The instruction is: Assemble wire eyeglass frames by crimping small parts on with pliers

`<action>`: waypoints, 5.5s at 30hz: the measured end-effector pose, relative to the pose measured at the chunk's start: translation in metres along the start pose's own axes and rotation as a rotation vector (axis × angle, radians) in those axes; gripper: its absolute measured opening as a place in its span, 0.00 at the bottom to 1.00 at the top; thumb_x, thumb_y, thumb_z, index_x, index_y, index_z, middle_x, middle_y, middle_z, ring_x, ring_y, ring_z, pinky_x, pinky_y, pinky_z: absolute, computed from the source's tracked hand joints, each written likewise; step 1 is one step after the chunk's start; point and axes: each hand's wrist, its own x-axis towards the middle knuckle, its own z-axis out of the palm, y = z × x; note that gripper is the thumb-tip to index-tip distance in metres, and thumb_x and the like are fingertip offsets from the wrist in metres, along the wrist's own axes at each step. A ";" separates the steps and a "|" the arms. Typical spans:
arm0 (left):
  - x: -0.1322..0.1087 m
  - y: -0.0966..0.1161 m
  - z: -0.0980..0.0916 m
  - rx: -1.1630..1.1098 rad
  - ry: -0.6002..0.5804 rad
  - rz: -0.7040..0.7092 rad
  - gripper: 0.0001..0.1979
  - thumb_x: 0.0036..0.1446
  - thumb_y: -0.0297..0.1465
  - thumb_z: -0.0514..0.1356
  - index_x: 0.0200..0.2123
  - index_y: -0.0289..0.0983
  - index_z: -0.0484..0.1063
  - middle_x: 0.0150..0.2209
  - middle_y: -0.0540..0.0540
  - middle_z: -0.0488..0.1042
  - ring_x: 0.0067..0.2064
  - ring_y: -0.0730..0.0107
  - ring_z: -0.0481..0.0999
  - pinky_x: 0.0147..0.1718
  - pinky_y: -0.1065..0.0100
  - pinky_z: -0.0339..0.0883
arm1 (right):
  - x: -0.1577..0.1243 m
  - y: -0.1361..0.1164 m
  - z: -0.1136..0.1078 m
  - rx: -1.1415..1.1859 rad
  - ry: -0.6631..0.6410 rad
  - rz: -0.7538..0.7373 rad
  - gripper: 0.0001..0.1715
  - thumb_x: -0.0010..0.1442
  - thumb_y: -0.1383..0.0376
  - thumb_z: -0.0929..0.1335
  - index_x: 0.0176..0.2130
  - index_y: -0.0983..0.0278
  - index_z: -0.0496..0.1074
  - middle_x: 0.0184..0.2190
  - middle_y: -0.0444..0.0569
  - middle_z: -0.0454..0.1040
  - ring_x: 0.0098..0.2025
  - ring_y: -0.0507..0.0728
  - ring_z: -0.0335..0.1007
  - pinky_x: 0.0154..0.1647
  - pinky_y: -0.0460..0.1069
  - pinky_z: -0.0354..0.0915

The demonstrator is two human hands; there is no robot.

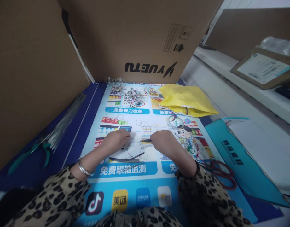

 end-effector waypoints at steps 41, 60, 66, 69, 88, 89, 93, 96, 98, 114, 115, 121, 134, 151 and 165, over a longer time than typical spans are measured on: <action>0.003 -0.005 0.013 -0.263 0.270 0.371 0.09 0.60 0.32 0.53 0.31 0.37 0.70 0.27 0.50 0.72 0.33 0.70 0.69 0.37 0.65 0.56 | 0.004 -0.014 0.004 0.017 0.074 -0.019 0.13 0.54 0.73 0.60 0.29 0.66 0.73 0.28 0.54 0.75 0.31 0.59 0.72 0.29 0.49 0.61; 0.002 -0.004 0.016 -0.045 0.206 0.442 0.10 0.59 0.25 0.49 0.33 0.39 0.69 0.28 0.49 0.69 0.34 0.68 0.67 0.36 0.64 0.56 | 0.004 -0.016 0.000 0.013 0.062 -0.016 0.13 0.55 0.73 0.60 0.30 0.66 0.72 0.29 0.54 0.75 0.32 0.59 0.72 0.29 0.49 0.61; 0.001 -0.005 0.018 -0.145 0.194 0.395 0.08 0.61 0.27 0.48 0.34 0.37 0.67 0.31 0.47 0.70 0.34 0.69 0.67 0.35 0.67 0.60 | 0.005 -0.014 0.003 0.021 0.089 -0.007 0.13 0.55 0.73 0.60 0.31 0.66 0.72 0.29 0.54 0.75 0.32 0.58 0.71 0.30 0.48 0.60; 0.000 -0.006 0.019 -0.196 0.189 0.318 0.09 0.62 0.29 0.47 0.34 0.37 0.66 0.30 0.48 0.68 0.33 0.70 0.67 0.32 0.70 0.61 | 0.007 -0.014 0.005 0.032 0.088 0.002 0.13 0.56 0.73 0.60 0.32 0.66 0.72 0.29 0.54 0.75 0.32 0.58 0.71 0.30 0.48 0.59; -0.001 -0.007 0.024 -0.167 0.240 0.246 0.07 0.61 0.28 0.48 0.36 0.37 0.65 0.33 0.47 0.68 0.35 0.69 0.68 0.33 0.69 0.63 | 0.011 -0.011 0.003 0.048 0.084 -0.002 0.14 0.61 0.64 0.59 0.35 0.65 0.72 0.34 0.54 0.73 0.39 0.57 0.67 0.37 0.49 0.56; -0.001 -0.007 0.024 -0.164 0.233 0.245 0.07 0.61 0.28 0.48 0.36 0.37 0.65 0.33 0.47 0.68 0.35 0.70 0.68 0.33 0.69 0.63 | 0.012 -0.012 0.004 0.058 0.081 -0.006 0.13 0.61 0.64 0.60 0.35 0.65 0.72 0.34 0.54 0.73 0.39 0.58 0.67 0.37 0.49 0.56; -0.001 -0.008 0.023 -0.155 0.206 0.243 0.07 0.61 0.26 0.48 0.36 0.37 0.65 0.32 0.47 0.67 0.34 0.70 0.68 0.32 0.70 0.63 | 0.010 -0.012 0.007 0.070 0.092 -0.001 0.13 0.61 0.64 0.59 0.36 0.65 0.72 0.34 0.54 0.72 0.40 0.58 0.66 0.38 0.50 0.57; -0.001 -0.008 0.022 -0.163 0.223 0.249 0.07 0.60 0.26 0.48 0.36 0.37 0.65 0.33 0.47 0.67 0.35 0.70 0.68 0.32 0.70 0.63 | 0.007 -0.008 0.006 0.045 0.081 0.004 0.13 0.61 0.64 0.59 0.37 0.64 0.71 0.35 0.53 0.72 0.39 0.59 0.66 0.37 0.51 0.57; -0.001 -0.008 0.022 -0.170 0.240 0.253 0.07 0.60 0.26 0.48 0.36 0.37 0.65 0.32 0.47 0.67 0.35 0.70 0.68 0.32 0.70 0.63 | 0.007 -0.005 0.004 0.038 0.065 0.008 0.13 0.61 0.64 0.59 0.37 0.64 0.71 0.35 0.53 0.72 0.39 0.59 0.66 0.37 0.50 0.57; -0.002 -0.006 0.019 -0.130 0.331 0.153 0.06 0.60 0.27 0.50 0.34 0.37 0.66 0.31 0.47 0.69 0.34 0.70 0.69 0.32 0.69 0.63 | 0.009 -0.015 0.019 0.151 0.161 0.010 0.09 0.59 0.69 0.60 0.35 0.64 0.70 0.32 0.51 0.71 0.39 0.57 0.63 0.37 0.50 0.50; -0.002 -0.007 0.019 -0.123 0.328 0.144 0.05 0.60 0.27 0.50 0.34 0.37 0.66 0.31 0.47 0.69 0.34 0.70 0.69 0.32 0.69 0.63 | 0.009 -0.015 0.021 0.143 0.160 0.002 0.09 0.58 0.69 0.60 0.35 0.64 0.70 0.32 0.51 0.71 0.38 0.57 0.63 0.37 0.50 0.50; -0.001 -0.006 0.020 -0.099 0.293 0.146 0.06 0.60 0.28 0.51 0.34 0.36 0.67 0.30 0.48 0.69 0.32 0.71 0.69 0.31 0.70 0.62 | 0.009 -0.018 0.024 0.085 0.193 -0.027 0.09 0.57 0.72 0.61 0.33 0.64 0.69 0.31 0.51 0.70 0.37 0.58 0.62 0.36 0.51 0.49; 0.001 -0.009 0.022 -0.101 0.219 0.222 0.09 0.61 0.30 0.50 0.33 0.36 0.69 0.29 0.48 0.70 0.33 0.71 0.68 0.32 0.70 0.61 | 0.005 -0.024 0.030 0.014 0.330 -0.036 0.04 0.54 0.72 0.64 0.32 0.64 0.67 0.28 0.50 0.68 0.33 0.59 0.60 0.33 0.52 0.47; 0.000 -0.006 0.022 -0.137 0.203 0.165 0.08 0.60 0.31 0.51 0.35 0.37 0.69 0.31 0.47 0.71 0.33 0.71 0.70 0.33 0.69 0.63 | 0.011 -0.025 0.039 0.087 0.319 0.004 0.05 0.56 0.72 0.63 0.33 0.64 0.67 0.27 0.49 0.70 0.32 0.57 0.62 0.32 0.50 0.48; 0.003 0.000 0.017 -0.239 0.055 -0.123 0.06 0.55 0.32 0.55 0.37 0.39 0.69 0.33 0.51 0.76 0.33 0.69 0.74 0.31 0.71 0.62 | 0.017 -0.019 0.042 0.140 0.316 0.019 0.06 0.58 0.71 0.62 0.33 0.62 0.67 0.27 0.46 0.70 0.32 0.55 0.63 0.32 0.50 0.46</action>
